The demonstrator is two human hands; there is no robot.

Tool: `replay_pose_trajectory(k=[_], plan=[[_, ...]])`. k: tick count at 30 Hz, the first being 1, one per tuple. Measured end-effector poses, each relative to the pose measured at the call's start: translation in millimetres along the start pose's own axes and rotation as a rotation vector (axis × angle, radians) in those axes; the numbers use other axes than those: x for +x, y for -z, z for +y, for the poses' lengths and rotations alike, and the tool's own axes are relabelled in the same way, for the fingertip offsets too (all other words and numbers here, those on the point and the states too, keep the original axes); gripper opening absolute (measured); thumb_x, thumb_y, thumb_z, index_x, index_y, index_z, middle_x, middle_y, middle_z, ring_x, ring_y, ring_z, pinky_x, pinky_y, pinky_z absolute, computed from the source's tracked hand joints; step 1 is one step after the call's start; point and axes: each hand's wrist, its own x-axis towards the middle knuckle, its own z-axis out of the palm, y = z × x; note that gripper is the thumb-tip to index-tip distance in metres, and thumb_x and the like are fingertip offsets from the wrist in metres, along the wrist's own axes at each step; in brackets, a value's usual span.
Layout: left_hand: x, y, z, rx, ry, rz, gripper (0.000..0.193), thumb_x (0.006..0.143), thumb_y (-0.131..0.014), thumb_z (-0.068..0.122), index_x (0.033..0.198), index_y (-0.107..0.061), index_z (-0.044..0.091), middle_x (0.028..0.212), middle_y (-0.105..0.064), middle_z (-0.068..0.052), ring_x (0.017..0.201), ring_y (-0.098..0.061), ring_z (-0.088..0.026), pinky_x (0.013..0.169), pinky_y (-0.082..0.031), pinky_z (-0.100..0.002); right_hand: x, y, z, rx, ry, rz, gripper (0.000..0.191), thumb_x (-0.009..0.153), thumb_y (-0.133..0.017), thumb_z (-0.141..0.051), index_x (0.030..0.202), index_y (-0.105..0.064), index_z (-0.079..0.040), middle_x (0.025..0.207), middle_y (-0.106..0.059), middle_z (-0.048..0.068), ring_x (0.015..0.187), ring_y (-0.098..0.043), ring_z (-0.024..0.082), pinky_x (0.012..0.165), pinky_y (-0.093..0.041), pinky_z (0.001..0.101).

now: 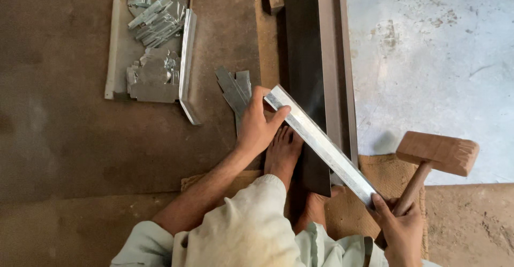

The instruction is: The person sits on the floor and bends thin galvanized metal strips by hand over a heavy steel angle beam, hammering the strips with a wooden mallet to fold them along the edge, then sets finished strips aside and picks up new flat strips to repeat the bending.

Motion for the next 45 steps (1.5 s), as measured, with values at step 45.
replay_pose_trajectory(k=[45], plan=[[39.5, -25.2, 23.2, 0.231, 0.352, -0.645, 0.036, 0.091, -0.071, 0.043, 0.122, -0.073, 0.025, 0.099, -0.079, -0.007, 0.091, -0.078, -0.023, 0.082, -0.060, -0.039, -68.4, -19.3, -42.3, -0.090, 0.720, -0.224, 0.025, 0.108, -0.055, -0.028, 0.115, -0.044, -0.007, 0.075, -0.062, 0.010, 0.057, -0.055, 0.021, 0.050, -0.042, 0.0299]])
